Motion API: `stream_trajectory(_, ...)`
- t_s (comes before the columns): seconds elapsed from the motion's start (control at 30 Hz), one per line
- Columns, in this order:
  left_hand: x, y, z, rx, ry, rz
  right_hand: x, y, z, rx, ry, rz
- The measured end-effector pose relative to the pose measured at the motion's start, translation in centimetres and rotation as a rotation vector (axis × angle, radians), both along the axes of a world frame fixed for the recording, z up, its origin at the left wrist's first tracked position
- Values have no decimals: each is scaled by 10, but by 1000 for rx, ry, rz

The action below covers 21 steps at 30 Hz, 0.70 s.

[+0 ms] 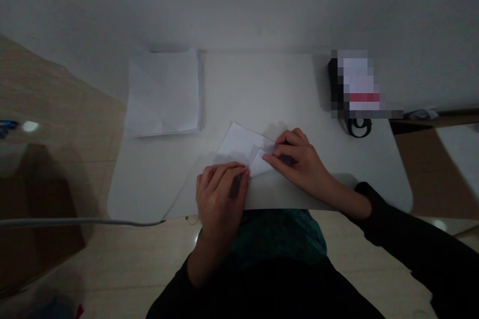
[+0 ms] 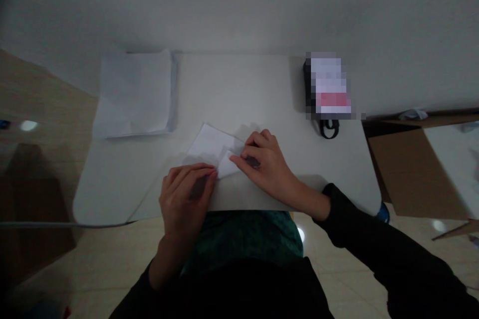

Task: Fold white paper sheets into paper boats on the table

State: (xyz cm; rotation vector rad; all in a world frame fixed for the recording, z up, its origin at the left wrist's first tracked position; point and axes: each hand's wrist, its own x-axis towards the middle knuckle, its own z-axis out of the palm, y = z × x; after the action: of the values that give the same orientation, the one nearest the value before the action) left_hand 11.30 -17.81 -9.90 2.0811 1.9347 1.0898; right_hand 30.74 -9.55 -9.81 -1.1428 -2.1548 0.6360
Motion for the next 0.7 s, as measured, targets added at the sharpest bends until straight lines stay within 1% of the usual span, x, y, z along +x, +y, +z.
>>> stream_trajectory(0.2,-3,1,-2,-30,8,-21,-8,1,1,-26,-88,-32)
stream_trajectory(0.37,-9,4,1,-80,-55,-53,-11,2,-1,1,-123,-58)
stream_trajectory(0.5,-17,8,4,-120,-66,-129,-13,3,-3,27,-143,-91)
stream_trajectory(0.7,-27,8,5,-97,-34,-248,-13,3,-3,42,-130,-111)
